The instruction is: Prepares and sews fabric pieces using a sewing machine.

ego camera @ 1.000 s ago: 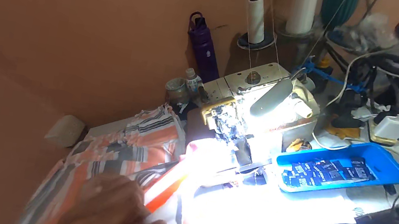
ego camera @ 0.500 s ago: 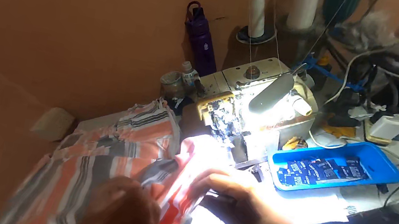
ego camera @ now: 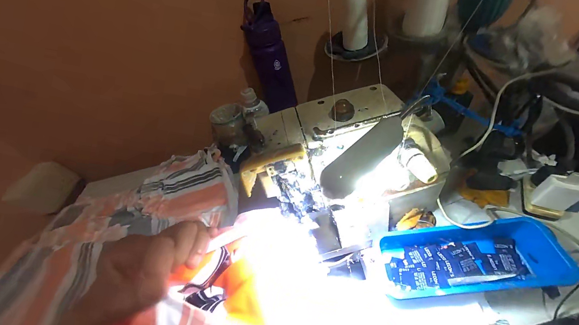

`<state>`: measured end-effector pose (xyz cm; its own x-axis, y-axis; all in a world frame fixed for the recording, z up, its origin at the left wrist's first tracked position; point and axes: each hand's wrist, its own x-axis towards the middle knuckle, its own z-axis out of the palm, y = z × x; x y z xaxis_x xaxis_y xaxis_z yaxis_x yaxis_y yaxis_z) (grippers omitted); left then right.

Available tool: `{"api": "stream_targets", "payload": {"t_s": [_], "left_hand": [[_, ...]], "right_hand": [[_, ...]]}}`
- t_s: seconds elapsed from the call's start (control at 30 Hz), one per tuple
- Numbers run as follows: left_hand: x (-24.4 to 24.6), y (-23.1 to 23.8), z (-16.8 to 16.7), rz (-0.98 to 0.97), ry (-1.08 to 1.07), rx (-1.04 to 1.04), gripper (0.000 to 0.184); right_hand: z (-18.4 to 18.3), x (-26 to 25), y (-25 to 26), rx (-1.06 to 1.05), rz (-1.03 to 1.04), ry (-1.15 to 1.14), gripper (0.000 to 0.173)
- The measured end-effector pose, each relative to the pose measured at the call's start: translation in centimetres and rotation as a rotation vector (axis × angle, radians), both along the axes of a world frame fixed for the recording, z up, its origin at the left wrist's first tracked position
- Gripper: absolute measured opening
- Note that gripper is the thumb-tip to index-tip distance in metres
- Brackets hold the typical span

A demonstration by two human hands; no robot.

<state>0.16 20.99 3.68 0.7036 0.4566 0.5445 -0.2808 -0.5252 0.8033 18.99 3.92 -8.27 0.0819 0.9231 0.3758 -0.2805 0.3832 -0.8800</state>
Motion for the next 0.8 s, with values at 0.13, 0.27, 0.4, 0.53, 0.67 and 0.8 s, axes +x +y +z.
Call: {"api": "stream_targets", "payload": {"t_s": [0.13, 0.27, 0.4, 0.53, 0.67, 0.8], "left_hand": [[1.1, 0.9, 0.1, 0.084, -0.004, -0.034, 0.021], [1.7, 0.3, 1.8, 0.164, 0.08, -0.01, 0.022], [1.4, -0.6, 1.9, 0.195, 0.201, 0.057, 0.02], [2.2, -2.2, -0.9, 0.505, 0.32, 0.152, 0.019], [4.0, -2.3, -4.5, 0.794, 0.482, 0.395, 0.016], [4.1, -2.1, -5.5, 0.88, 0.574, 0.511, 0.021]], "right_hand": [[-0.8, 0.5, 2.0, 0.041, -0.034, -0.009, 0.015], [-0.9, 1.1, 5.3, 0.189, -0.042, -0.047, 0.017], [0.3, 1.3, 4.5, 0.207, -0.003, -0.021, 0.012], [1.2, 1.5, 3.3, 0.171, -0.053, -0.043, 0.014], [1.8, 1.1, 3.6, 0.161, -0.08, -0.061, 0.013], [2.1, 1.0, 4.2, 0.119, -0.119, -0.086, 0.015]]}}
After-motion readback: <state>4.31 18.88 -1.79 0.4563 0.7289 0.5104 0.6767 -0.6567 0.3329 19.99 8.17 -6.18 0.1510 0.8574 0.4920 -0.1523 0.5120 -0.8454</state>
